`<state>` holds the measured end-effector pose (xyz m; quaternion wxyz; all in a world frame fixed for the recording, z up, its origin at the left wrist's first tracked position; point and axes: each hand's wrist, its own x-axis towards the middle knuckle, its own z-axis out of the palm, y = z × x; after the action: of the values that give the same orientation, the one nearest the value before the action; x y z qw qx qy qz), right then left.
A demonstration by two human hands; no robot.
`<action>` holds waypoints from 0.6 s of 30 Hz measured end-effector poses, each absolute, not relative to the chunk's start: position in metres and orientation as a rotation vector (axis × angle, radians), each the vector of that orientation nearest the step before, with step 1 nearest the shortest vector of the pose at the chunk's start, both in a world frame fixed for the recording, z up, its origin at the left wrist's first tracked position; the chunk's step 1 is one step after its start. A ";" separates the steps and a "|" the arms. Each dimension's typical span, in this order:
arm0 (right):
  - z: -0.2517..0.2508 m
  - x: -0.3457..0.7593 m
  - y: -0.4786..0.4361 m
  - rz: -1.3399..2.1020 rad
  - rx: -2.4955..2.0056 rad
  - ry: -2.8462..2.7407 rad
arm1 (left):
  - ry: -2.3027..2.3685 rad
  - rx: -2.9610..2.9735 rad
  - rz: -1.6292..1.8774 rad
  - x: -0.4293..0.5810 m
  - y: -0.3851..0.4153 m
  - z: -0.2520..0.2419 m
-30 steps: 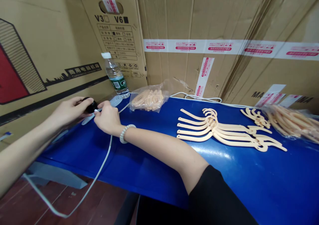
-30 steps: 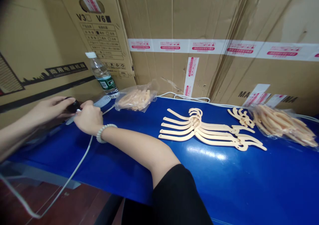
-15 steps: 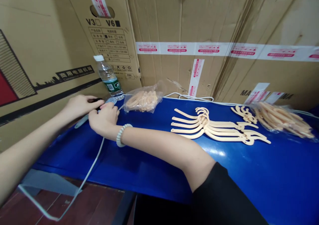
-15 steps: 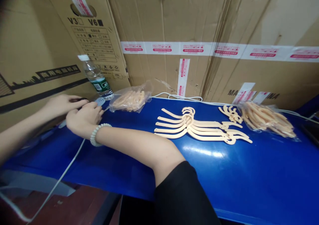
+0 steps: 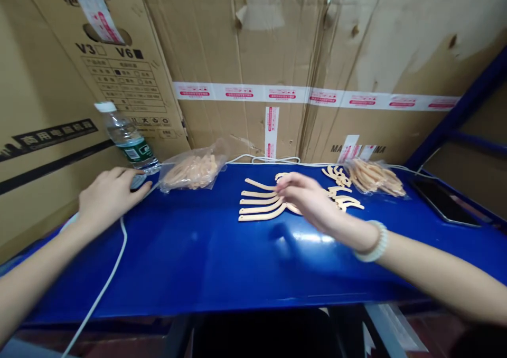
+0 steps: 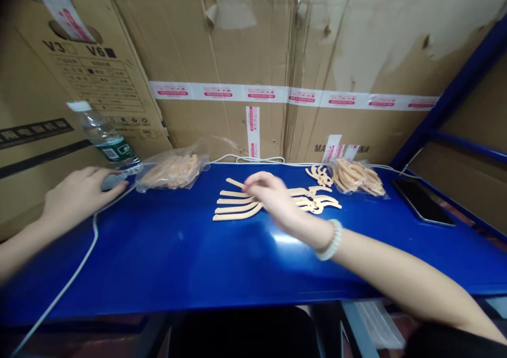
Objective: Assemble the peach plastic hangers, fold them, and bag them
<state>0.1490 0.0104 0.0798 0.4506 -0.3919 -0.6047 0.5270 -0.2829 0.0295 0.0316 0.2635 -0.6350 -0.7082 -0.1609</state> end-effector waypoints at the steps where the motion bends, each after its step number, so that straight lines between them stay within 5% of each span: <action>1: 0.086 0.177 0.020 1.210 -1.008 -1.498 | -1.809 -1.709 -0.528 -0.271 0.025 0.035; 9: 0.106 0.335 0.092 0.548 -1.523 -1.772 | -1.089 -2.427 -0.716 -0.113 -0.020 0.042; 18: 0.048 0.285 0.085 0.136 -1.596 -2.280 | -1.360 -2.633 -0.394 -0.011 0.009 0.014</action>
<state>0.2853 0.0847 0.0483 0.1767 -0.5637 -0.8054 0.0482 -0.0113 0.0087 0.0142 0.0761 -0.8782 -0.4536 -0.1314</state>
